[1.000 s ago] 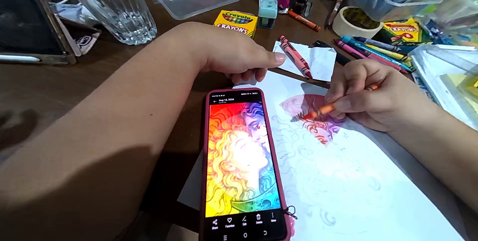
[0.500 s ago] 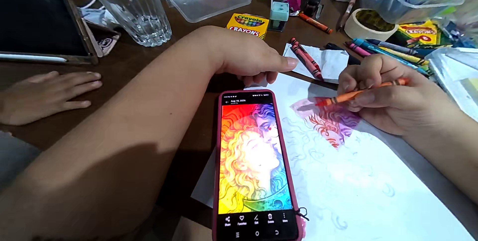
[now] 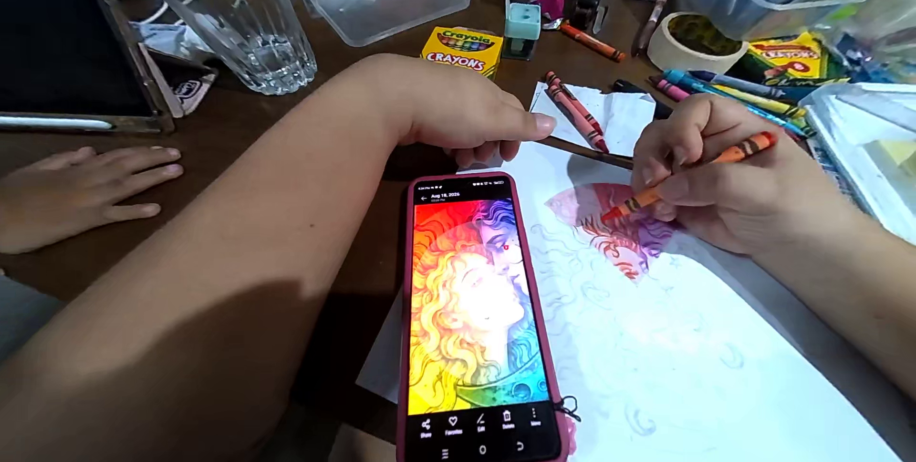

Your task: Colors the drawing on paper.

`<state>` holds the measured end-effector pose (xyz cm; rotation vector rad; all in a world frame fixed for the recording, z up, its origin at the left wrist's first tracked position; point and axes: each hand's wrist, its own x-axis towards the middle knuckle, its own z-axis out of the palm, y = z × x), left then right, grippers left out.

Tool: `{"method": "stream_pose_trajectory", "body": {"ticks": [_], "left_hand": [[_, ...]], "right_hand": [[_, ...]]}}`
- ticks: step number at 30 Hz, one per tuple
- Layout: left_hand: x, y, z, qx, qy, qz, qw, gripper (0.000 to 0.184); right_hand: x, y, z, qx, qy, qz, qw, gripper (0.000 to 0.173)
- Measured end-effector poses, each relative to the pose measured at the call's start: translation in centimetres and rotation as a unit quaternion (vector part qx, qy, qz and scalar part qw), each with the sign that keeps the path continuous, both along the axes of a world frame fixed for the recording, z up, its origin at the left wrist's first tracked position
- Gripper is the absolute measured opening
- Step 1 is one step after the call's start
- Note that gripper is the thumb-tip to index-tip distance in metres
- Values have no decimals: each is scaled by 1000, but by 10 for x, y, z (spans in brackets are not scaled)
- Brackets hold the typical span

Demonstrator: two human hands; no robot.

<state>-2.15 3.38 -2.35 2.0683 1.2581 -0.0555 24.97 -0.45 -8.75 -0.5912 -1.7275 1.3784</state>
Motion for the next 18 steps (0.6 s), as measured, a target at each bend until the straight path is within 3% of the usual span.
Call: {"method": "stream_pose_trajectory", "body": {"ticks": [4,10,15,18], "left_hand": [[-3,4,-3,5,-8,-26,1000,51],[-2,3,-2,-13,-15,-15,1000,49],[-4,6,-4,-16,-24,-25,999,49],[-3,4,-1,-23,-24,-19,999,48]], "right_hand": [[-1,-2,1,-34,12,4,999,18],[6,7,19,18,25,-41,999,24],[5,6,30,-42,44,-107,992,26],[-3,6,20,-56,17,-84,995,23]]}}
